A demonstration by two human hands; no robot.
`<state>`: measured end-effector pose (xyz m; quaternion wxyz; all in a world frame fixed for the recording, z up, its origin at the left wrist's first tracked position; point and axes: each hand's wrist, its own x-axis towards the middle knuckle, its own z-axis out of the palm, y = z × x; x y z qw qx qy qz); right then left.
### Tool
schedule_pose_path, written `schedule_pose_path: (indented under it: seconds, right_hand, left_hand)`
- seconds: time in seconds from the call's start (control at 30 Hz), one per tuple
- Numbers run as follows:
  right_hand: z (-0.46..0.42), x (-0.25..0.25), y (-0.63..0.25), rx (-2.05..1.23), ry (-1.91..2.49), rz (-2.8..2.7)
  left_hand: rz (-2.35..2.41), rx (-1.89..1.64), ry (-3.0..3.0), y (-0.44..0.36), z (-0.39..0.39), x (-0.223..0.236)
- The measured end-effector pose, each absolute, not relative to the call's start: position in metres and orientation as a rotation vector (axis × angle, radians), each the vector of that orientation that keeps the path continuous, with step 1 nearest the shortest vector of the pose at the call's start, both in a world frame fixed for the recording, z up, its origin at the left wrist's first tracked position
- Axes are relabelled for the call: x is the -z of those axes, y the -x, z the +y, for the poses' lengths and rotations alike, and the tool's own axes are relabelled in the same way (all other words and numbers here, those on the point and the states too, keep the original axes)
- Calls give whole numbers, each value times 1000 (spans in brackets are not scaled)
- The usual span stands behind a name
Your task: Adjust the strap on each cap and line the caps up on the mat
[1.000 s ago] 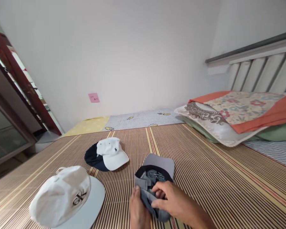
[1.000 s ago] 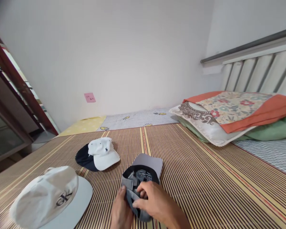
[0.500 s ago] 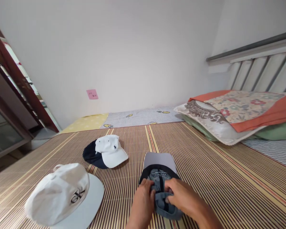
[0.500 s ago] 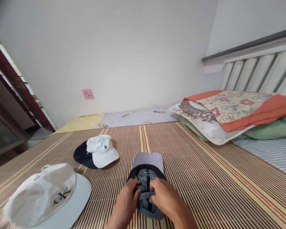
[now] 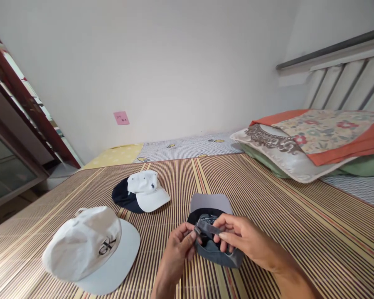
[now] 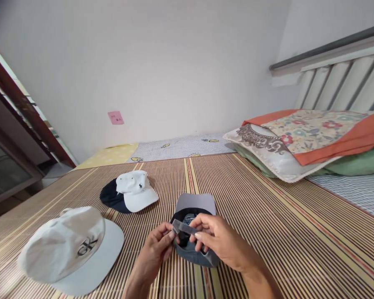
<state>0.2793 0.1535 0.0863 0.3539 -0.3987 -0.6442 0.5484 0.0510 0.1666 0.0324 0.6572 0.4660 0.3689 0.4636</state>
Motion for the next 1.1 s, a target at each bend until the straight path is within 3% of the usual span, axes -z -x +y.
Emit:
schedule_pose_path:
  seconds: [1.1]
  right_hand:
    - [150, -93, -253, -1379, 976, -1779]
  left_hand:
    - [462, -1007, -907, -37, 152, -55]
